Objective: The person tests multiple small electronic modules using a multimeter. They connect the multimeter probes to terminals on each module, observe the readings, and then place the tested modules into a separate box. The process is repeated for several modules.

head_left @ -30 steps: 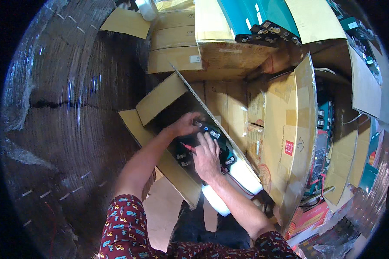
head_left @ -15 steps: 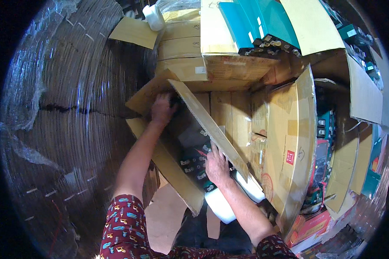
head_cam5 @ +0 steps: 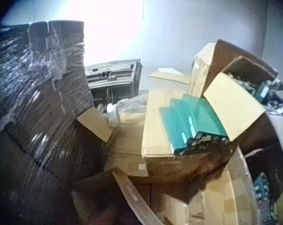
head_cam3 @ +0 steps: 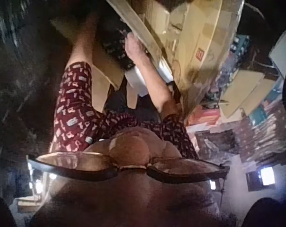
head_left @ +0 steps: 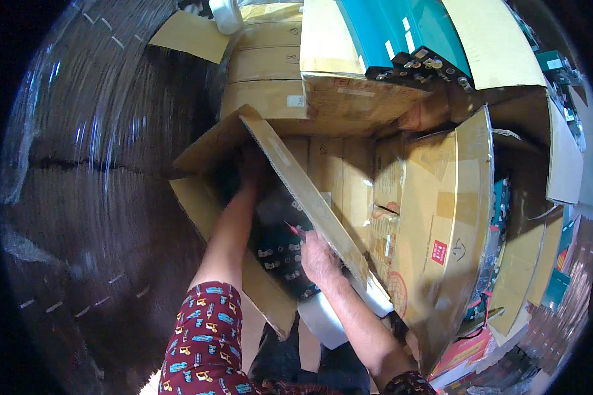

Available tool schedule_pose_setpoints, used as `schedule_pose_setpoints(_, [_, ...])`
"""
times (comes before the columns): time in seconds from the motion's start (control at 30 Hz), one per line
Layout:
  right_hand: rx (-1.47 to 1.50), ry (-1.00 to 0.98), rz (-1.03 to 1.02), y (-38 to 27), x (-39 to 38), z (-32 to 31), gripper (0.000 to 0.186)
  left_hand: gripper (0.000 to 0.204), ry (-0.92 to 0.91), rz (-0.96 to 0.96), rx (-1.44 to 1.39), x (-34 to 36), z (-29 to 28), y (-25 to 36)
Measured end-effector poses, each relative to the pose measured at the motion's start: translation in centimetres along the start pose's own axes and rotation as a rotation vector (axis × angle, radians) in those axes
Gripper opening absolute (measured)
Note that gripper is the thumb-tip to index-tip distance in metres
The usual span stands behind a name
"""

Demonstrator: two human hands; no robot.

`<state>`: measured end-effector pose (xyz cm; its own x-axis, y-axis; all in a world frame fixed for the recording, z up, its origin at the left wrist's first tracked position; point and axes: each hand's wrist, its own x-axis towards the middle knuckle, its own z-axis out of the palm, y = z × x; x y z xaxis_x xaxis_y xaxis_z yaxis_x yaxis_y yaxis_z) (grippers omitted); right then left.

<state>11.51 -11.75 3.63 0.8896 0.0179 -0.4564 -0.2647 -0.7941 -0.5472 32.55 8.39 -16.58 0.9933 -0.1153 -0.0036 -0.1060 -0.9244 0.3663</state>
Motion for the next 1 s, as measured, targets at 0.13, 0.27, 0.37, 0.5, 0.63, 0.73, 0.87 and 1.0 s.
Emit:
schedule_pose_setpoints(0.13, [0.017,-0.03,0.012,-0.1,0.0,0.3,0.021,0.06,-0.181,-0.109,-0.091,-1.6,1.9,-1.6])
schedule_pose_setpoints(0.27, [0.001,-0.029,-0.014,-0.7,-0.2,-0.4,0.021,0.062,-0.369,-0.112,-0.433,0.7,0.9,-4.9])
schedule_pose_setpoints(0.37, [0.004,-0.071,0.037,-0.7,0.2,-0.9,0.02,0.066,-0.453,0.093,-0.157,1.5,-1.4,-4.4])
schedule_pose_setpoints(0.5, [-0.099,0.085,-0.098,1.5,0.0,-0.8,0.019,0.091,-0.609,0.161,-0.197,1.1,-6.6,1.2])
schedule_pose_setpoints(0.63, [-0.044,-0.022,-0.023,0.7,0.5,-1.0,0.022,0.098,-0.698,0.289,-0.165,0.6,-11.2,2.6])
schedule_pose_setpoints(0.73, [-0.045,-0.002,-0.055,1.0,0.3,-0.4,0.023,0.097,-0.711,0.338,-0.217,0.0,-12.4,1.0])
schedule_pose_setpoints(0.87, [-0.089,0.03,-0.07,1.2,0.1,-0.1,0.025,0.084,-0.563,0.303,-0.624,-1.0,-14.8,0.1])
schedule_pose_setpoints(1.0, [-0.101,0.085,-0.086,1.7,0.1,0.3,0.025,0.077,-0.658,0.145,-0.859,-1.4,-14.8,0.3])
